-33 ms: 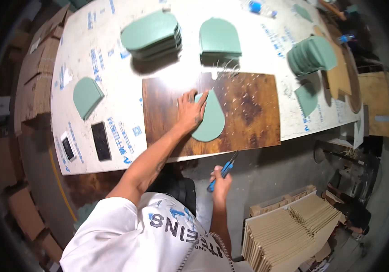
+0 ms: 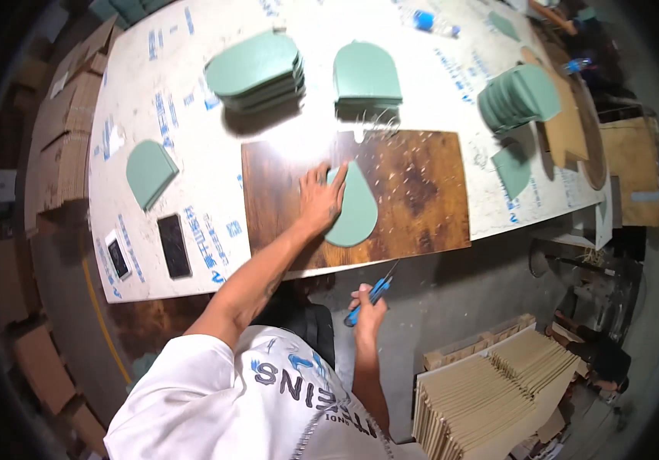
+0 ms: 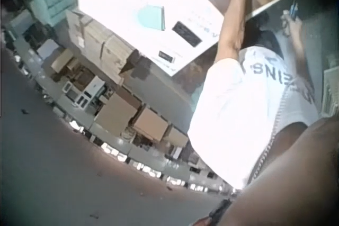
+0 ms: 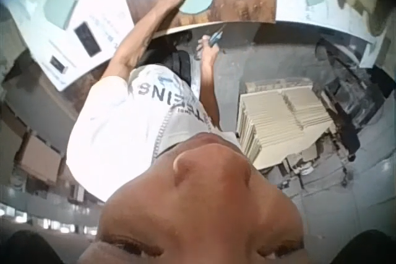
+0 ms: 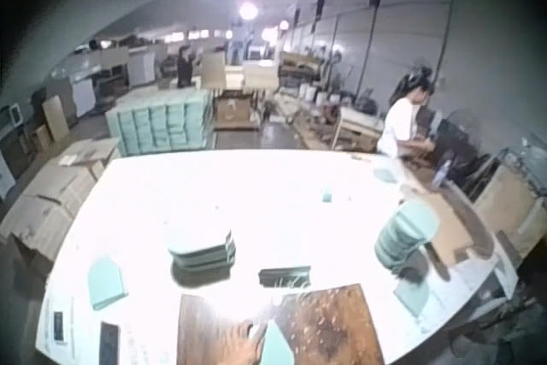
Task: The person uses a utility knife to trim the edges of light green foam pieces on a wooden board. They repeatedly pick up a piece, cut along the curved edge, and place the finished piece into a stack.
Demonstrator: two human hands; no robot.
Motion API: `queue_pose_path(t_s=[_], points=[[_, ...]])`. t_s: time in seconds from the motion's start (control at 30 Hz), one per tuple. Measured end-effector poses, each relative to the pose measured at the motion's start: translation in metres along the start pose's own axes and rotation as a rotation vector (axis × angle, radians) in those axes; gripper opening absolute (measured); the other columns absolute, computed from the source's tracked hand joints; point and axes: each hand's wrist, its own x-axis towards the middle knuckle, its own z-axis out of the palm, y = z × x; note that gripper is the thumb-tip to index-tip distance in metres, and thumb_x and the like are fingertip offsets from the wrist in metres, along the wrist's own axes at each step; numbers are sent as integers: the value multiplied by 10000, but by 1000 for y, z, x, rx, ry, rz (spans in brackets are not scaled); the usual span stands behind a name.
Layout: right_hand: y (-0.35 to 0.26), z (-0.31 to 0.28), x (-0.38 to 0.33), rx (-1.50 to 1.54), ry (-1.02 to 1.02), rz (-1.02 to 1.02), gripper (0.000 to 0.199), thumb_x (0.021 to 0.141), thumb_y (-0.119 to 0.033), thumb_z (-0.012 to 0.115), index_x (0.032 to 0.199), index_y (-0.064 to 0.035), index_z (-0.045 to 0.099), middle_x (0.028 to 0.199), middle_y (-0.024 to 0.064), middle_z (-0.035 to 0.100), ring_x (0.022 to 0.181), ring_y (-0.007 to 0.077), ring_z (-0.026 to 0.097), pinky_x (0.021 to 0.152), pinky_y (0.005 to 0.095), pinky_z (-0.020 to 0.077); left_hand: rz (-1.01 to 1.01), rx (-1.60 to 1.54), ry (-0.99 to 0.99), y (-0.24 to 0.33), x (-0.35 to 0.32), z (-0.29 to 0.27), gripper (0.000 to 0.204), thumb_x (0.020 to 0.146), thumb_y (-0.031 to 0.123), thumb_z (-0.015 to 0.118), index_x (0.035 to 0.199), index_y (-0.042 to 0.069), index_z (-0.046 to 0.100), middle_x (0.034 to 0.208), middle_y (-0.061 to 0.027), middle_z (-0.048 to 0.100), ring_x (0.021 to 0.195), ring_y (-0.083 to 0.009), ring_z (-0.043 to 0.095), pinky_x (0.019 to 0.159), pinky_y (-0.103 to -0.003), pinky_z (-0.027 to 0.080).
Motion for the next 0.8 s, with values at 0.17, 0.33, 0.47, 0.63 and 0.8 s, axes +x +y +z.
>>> queue_pose_path(t_s=[0.17,0.33,0.47,0.63,0.8], points=[[17,19,13,303,70,-26,294,996,-172,641,1188,36,560,1124,181,653,896,274,684,751,387,609,-5,-13,-135,28,-80,-15,675,960,262,572,1526,-8,321,1312,-282,508,1148,-436,477,951,-522,415],[8,12,25,285,201,-19,116,955,-81,670,988,-9,585,814,68,627,602,168,571,595,338,549,83,-146,-434,33,-155,-59,664,862,283,682,1357,-117,491,1192,-288,550,1066,-418,524,855,-528,449],[-40,2,0,40,150,-254,128,915,-106,724,916,-29,622,765,25,624,569,129,542,534,295,445,46,-196,-358,25,-101,-105,376,868,341,694,894,-34,681,1089,-299,606,973,-453,561,810,-559,445],[-154,2,-58,-211,-139,-486,254,929,-249,729,957,-2,679,738,-25,624,621,78,555,572,258,444,-110,-868,-473,20,-24,-178,621,957,394,663,1378,-40,521,1248,-223,605,1107,-341,608,978,-409,477],[-242,32,-108,8,-318,-655,347,963,-210,676,1173,66,671,995,62,718,901,102,641,853,249,488,-449,-1523,-640,52,-14,-264,471,996,308,629,1311,-36,568,1126,-94,654,1056,-172,620,908,-289,513]])
